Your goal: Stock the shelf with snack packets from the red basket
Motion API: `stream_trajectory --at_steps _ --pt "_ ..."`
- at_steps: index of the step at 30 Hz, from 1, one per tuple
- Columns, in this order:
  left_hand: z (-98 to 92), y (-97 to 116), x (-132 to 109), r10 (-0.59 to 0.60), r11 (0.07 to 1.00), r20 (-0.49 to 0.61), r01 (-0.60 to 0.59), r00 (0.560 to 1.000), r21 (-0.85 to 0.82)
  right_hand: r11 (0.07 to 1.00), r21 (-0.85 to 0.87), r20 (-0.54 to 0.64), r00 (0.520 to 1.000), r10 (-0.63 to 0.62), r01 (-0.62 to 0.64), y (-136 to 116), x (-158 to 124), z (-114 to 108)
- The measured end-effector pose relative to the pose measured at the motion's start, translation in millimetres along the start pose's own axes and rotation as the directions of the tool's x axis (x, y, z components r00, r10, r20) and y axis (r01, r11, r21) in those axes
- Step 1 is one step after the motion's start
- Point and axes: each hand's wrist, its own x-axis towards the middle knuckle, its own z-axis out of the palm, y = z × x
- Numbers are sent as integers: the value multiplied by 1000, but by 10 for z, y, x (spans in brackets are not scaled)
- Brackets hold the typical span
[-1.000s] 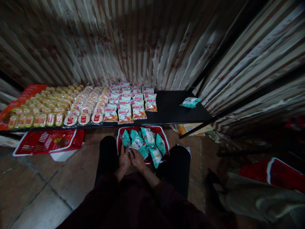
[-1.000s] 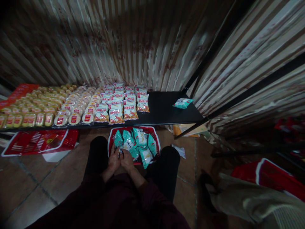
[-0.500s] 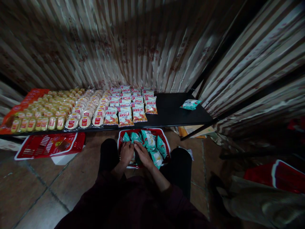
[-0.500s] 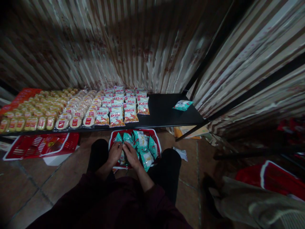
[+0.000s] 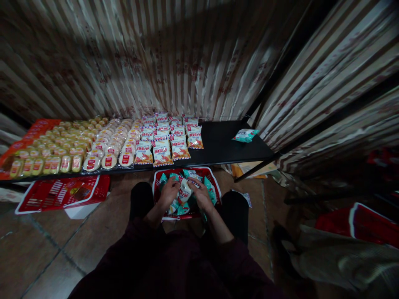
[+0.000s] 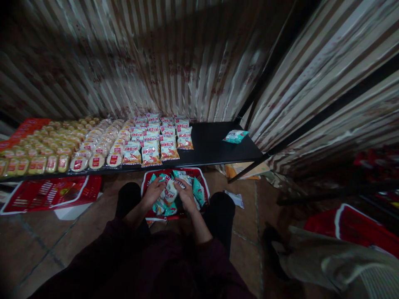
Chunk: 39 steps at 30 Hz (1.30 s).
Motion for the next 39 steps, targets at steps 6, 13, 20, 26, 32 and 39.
stream_trajectory --at_steps 6,13,20,26,32,39 --pt "2 -40 -7 40 998 83 -37 996 -44 977 209 -106 992 73 -49 -262 -3 -45" --pt "-27 -35 -79 105 986 276 -63 955 -156 949 309 -129 986 106 -61 -315 28 -105" --pt "-47 -31 -169 90 966 348 3 933 -258 921 381 -138 981 137 -75 -342 55 -143" --pt "-95 -26 -279 139 950 281 -47 950 -309 877 462 -109 972 207 -135 -326 88 -191" --pt "-100 35 -359 106 918 264 8 959 -397 862 479 -104 965 241 -164 -307 150 -207" --pt "-39 140 -342 34 864 153 48 988 -501 857 495 -21 984 178 -144 -408 100 -210"
